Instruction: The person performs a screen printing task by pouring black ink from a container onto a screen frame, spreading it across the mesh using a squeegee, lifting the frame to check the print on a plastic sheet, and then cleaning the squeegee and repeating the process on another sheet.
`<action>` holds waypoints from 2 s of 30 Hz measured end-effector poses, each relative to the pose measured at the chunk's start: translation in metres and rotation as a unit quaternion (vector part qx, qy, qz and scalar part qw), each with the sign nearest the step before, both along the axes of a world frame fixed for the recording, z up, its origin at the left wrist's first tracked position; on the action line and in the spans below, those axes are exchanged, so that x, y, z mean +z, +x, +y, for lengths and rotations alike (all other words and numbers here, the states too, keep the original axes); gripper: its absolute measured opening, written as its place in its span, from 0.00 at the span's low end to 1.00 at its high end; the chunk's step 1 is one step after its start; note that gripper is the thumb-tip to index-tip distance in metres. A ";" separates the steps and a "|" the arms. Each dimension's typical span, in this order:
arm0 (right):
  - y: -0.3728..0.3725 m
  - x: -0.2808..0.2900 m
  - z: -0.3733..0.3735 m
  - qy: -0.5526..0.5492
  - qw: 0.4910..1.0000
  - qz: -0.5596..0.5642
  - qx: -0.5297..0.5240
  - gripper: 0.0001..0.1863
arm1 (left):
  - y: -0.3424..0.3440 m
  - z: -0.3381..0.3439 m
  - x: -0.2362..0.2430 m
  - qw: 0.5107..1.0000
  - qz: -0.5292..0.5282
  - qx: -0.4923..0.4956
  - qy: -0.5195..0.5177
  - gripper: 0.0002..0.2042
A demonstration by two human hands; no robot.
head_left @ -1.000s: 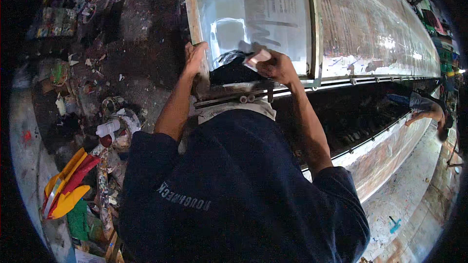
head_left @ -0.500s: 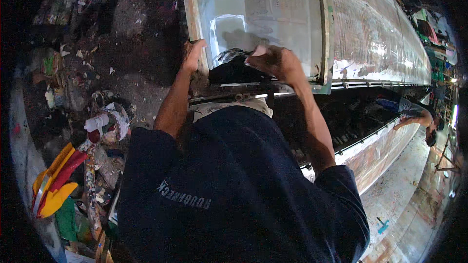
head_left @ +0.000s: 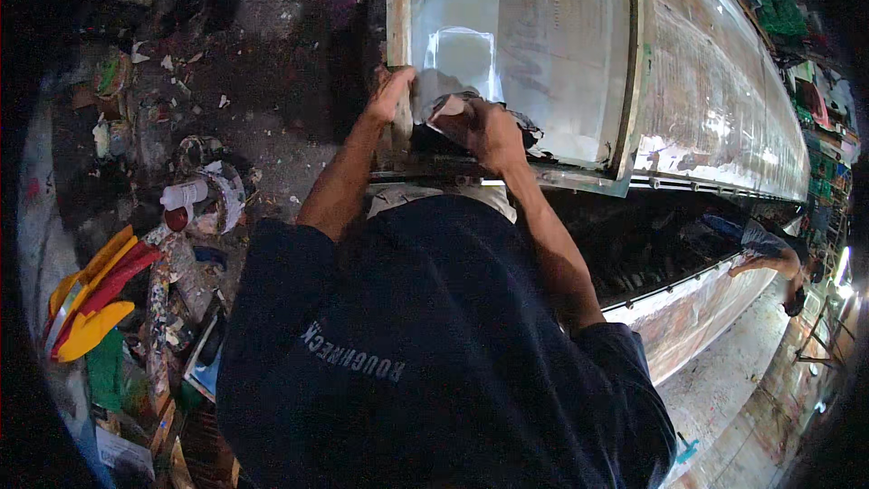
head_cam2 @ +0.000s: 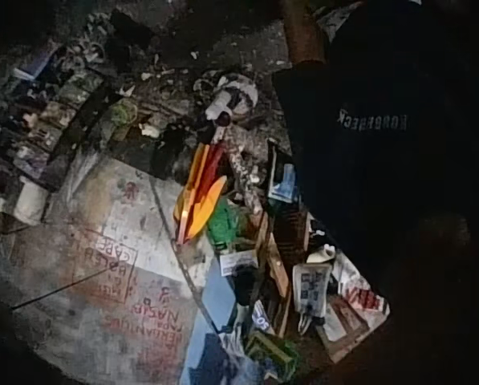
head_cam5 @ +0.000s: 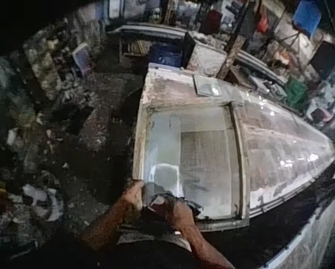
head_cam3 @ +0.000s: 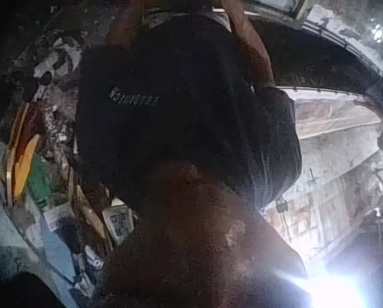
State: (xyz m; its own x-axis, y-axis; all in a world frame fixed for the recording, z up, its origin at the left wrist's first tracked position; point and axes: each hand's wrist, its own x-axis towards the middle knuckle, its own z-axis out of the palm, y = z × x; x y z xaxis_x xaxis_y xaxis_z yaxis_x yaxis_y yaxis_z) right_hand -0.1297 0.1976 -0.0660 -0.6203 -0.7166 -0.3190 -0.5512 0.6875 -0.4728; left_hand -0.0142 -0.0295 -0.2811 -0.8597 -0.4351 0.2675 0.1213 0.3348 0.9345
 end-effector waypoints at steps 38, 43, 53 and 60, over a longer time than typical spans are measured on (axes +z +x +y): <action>0.030 0.019 -0.003 -0.117 0.973 0.066 0.186 0.27 | -0.035 0.005 0.119 0.955 -0.203 0.143 0.159 0.31; 0.017 0.009 0.016 -0.063 0.997 0.047 0.021 0.24 | -0.035 0.007 0.116 0.950 -0.235 0.178 0.108 0.30; 0.029 -0.012 0.041 -0.159 0.962 0.202 0.097 0.19 | -0.037 0.011 0.133 0.936 -0.279 0.198 0.084 0.30; 0.052 -0.038 0.067 -0.089 0.973 0.203 0.070 0.21 | -0.034 0.013 0.127 0.931 -0.255 0.207 0.157 0.26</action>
